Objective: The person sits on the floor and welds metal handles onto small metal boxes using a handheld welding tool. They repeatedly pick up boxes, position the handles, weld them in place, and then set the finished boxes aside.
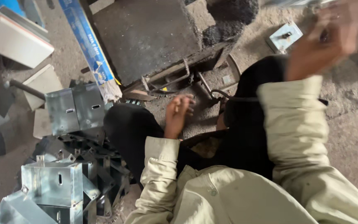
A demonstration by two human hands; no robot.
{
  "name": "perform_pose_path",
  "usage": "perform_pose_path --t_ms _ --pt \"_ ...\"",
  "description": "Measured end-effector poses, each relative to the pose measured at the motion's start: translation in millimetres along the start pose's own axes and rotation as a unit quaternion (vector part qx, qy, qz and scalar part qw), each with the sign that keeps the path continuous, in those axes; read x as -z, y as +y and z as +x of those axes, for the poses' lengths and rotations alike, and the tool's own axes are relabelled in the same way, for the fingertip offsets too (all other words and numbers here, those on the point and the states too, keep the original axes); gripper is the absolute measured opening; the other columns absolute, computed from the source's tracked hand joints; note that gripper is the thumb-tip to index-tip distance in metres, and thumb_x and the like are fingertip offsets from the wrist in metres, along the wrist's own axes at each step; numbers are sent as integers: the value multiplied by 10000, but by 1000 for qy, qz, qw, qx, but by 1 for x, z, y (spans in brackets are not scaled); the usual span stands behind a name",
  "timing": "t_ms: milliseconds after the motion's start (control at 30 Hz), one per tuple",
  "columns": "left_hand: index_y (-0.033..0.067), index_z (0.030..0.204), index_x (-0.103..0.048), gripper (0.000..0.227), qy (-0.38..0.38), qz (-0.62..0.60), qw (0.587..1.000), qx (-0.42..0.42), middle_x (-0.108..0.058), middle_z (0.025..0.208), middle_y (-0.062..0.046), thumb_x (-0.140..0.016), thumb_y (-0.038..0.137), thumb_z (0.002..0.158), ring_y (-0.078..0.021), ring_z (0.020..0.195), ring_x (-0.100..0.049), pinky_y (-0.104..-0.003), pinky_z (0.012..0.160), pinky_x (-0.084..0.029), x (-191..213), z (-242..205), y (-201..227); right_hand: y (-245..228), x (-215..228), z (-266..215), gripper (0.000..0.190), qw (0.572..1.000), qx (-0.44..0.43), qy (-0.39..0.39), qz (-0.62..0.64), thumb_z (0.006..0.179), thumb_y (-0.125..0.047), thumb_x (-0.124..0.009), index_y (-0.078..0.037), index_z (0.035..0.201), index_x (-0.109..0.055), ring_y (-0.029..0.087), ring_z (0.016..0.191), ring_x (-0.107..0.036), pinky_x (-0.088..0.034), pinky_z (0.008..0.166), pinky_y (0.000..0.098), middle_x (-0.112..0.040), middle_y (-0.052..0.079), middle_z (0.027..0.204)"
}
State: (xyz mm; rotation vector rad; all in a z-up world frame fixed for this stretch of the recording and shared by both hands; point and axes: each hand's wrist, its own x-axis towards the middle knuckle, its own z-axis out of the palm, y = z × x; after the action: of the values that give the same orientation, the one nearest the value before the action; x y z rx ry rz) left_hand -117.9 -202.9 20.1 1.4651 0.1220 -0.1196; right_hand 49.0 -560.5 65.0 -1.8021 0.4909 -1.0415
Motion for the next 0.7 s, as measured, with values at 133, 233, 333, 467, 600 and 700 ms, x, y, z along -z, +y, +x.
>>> perform_pose_path --t_ms 133,233,333,467,600,700 --pt "47 1225 -694 396 -58 284 956 42 -755 1150 -145 -629 378 1017 -281 1045 -725 -389 924 -546 -16 9 -7 40 40 26 389 970 232 -33 59 1098 61 -750 38 1424 -539 246 1096 -688 -603 950 401 -615 197 1381" --pt "57 1260 -670 443 -151 383 911 25 -715 1219 -182 -672 390 967 -357 1100 -684 -455 940 -509 -28 15 -15 10 37 -11 389 976 187 -62 94 1037 85 -686 26 1391 -535 236 1062 -727 -626 784 331 -593 206 1374" --pt "59 1266 -655 473 -203 374 904 49 -692 1225 -202 -692 374 915 -389 1103 -677 -475 914 -523 -34 22 -29 -30 20 -45 402 971 186 -135 69 1100 6 -711 -28 1455 -526 222 1124 -712 -672 835 283 -527 144 1403" --pt "49 1213 -640 413 -216 451 864 51 -691 1150 -220 -690 340 924 -439 1082 -643 -532 880 -498 -34 20 -47 -56 20 -49 371 962 185 -196 34 1179 -96 -743 -52 1475 -523 171 1065 -663 -611 846 290 -488 71 1384" --pt "73 1200 -617 402 -227 515 823 75 -672 1062 -212 -689 352 919 -434 1003 -646 -551 844 -498 -30 18 -56 -59 15 -49 359 964 173 -198 36 1179 -122 -745 -53 1471 -548 147 1010 -660 -577 779 278 -540 70 1277" --pt "82 1204 -614 411 -218 515 826 65 -669 1060 -206 -695 350 903 -426 997 -650 -553 832 -503 -31 16 -56 -59 13 -52 305 961 178 -210 31 1174 -121 -733 -41 1416 -564 151 936 -666 -569 758 265 -597 78 1173"
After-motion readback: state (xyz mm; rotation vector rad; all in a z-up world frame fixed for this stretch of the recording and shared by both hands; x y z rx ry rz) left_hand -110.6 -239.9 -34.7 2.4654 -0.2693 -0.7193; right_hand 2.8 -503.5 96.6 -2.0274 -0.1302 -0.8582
